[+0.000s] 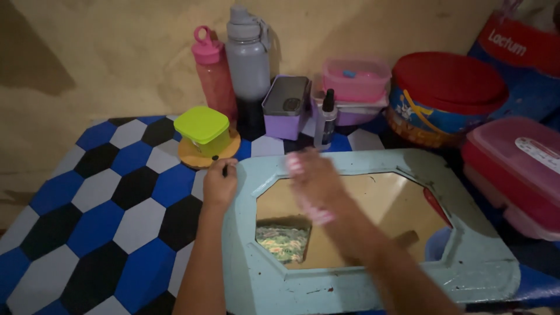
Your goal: Cleaning a small mirror on a table using a cloth.
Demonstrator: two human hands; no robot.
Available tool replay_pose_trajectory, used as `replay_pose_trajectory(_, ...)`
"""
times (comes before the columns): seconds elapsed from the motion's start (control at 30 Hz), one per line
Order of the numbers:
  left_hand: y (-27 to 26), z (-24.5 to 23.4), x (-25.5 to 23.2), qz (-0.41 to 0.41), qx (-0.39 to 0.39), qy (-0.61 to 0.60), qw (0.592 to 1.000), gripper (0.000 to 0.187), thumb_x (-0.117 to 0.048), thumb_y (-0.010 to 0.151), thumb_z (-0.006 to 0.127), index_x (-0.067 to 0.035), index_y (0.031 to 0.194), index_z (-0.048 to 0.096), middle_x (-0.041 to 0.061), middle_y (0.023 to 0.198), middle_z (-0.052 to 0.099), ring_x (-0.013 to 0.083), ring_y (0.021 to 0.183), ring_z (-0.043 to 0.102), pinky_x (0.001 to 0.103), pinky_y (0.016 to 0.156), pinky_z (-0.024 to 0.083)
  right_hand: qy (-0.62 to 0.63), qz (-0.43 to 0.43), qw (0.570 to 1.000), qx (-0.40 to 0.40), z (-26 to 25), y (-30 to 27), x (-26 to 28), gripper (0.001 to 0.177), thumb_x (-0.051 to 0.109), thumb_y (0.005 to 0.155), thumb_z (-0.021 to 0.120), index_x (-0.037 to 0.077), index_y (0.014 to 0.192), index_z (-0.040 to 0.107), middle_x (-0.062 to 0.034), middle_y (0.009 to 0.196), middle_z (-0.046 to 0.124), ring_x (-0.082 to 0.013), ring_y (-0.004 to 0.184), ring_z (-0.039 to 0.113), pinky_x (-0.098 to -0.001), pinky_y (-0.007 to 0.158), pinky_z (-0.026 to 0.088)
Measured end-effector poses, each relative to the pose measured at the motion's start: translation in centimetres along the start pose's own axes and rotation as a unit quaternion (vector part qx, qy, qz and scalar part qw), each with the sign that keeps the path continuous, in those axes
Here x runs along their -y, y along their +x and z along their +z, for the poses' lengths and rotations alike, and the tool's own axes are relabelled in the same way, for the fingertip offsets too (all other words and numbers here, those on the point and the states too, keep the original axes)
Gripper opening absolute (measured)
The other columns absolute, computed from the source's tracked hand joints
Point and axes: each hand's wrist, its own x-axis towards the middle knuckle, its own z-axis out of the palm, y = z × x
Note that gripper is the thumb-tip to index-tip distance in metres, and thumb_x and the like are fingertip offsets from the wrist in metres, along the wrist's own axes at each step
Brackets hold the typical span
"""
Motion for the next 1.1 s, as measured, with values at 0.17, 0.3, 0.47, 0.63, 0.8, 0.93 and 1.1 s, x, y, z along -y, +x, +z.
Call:
replay_pose_trajectory(0.17,0.2,0.8,1.7,0.046,-0.017,0.017,0.999,0.022,-0.014,0.093,0.06,-0.003,0.106,0.073,0.02,0.111,0.072,0.0366,0.104,0.069,0.04,0.092,0.054,-0.46,0.558,0.602,0.338,8.7,4.4,3.3,0.047,0.031,0.1,0.036,0.016,0.137,0.059,-0.0058,0.153,0.054,-0.0204,0.143,0.05,-0.0397,0.121,0.035)
replay_pose_trajectory(0.3,0.1,0.6,2.0,0.073,-0.017,0.0,0.997,0.022,-0.014,0.093,0.062,-0.002,0.108,0.072,0.021,0.112,0.071,0.0375,0.105,0.068,0.041,0.091,0.054,-0.502,0.441,0.681,0.3,8.7,0.6,2.4,0.061,0.039,0.101,0.045,0.002,0.149,0.046,-0.0205,0.157,0.041,-0.0356,0.146,0.034,-0.0517,0.118,0.021)
replay_pose_trajectory(0.47,0.2,1.5,3.9,0.109,-0.028,0.034,0.993,0.023,-0.013,0.09,0.064,-0.002,0.109,0.073,0.02,0.112,0.071,0.0384,0.107,0.067,0.042,0.094,0.053,-0.37,0.527,0.646,0.409,4.5,2.1,4.6,0.07,0.052,0.098,0.028,0.019,0.158,0.041,-0.0061,0.167,0.036,-0.0237,0.157,0.029,-0.0617,0.129,0.002)
replay_pose_trajectory(0.63,-0.6,0.2,1.4,0.048,0.008,0.017,0.999,0.025,-0.016,0.094,0.063,-0.002,0.114,0.072,0.021,0.119,0.068,0.0375,0.11,0.066,0.042,0.096,0.052,-0.037,0.081,0.976,0.2,-6.4,-5.0,3.9,0.107,0.086,0.092,0.005,0.012,0.167,0.023,-0.0126,0.172,0.024,-0.032,0.16,0.021,-0.0526,0.132,0.008)
replay_pose_trajectory(0.8,-0.7,0.2,0.7,0.034,0.014,0.032,0.999,0.026,-0.015,0.094,0.06,-0.004,0.115,0.072,0.019,0.121,0.069,0.0367,0.112,0.066,0.041,0.098,0.051,-0.473,0.502,0.58,0.433,-15.2,2.8,14.8,0.073,0.061,0.097,0.023,0.022,0.158,0.034,-0.0093,0.17,0.028,-0.027,0.157,0.024,-0.0591,0.122,0.007)
replay_pose_trajectory(0.93,-0.7,0.1,0.9,0.034,0.016,0.021,0.999,0.026,-0.014,0.094,0.061,-0.002,0.114,0.072,0.019,0.12,0.068,0.0363,0.112,0.066,0.04,0.098,0.051,-0.478,0.605,0.564,0.297,-18.6,2.7,18.8,0.056,0.041,0.101,0.035,0.021,0.153,0.042,-0.0106,0.158,0.045,-0.0318,0.136,0.051,-0.0512,0.107,0.05)
replay_pose_trajectory(1.1,-0.6,0.4,1.1,0.062,0.008,0.034,0.997,0.026,-0.013,0.093,0.062,-0.001,0.113,0.073,0.021,0.12,0.068,0.0384,0.112,0.065,0.042,0.098,0.05,-0.628,0.404,0.367,0.554,-17.0,2.3,22.0,0.057,0.039,0.094,0.048,0.017,0.147,0.042,-0.0109,0.155,0.041,-0.0309,0.144,0.043,-0.0533,0.106,0.044)
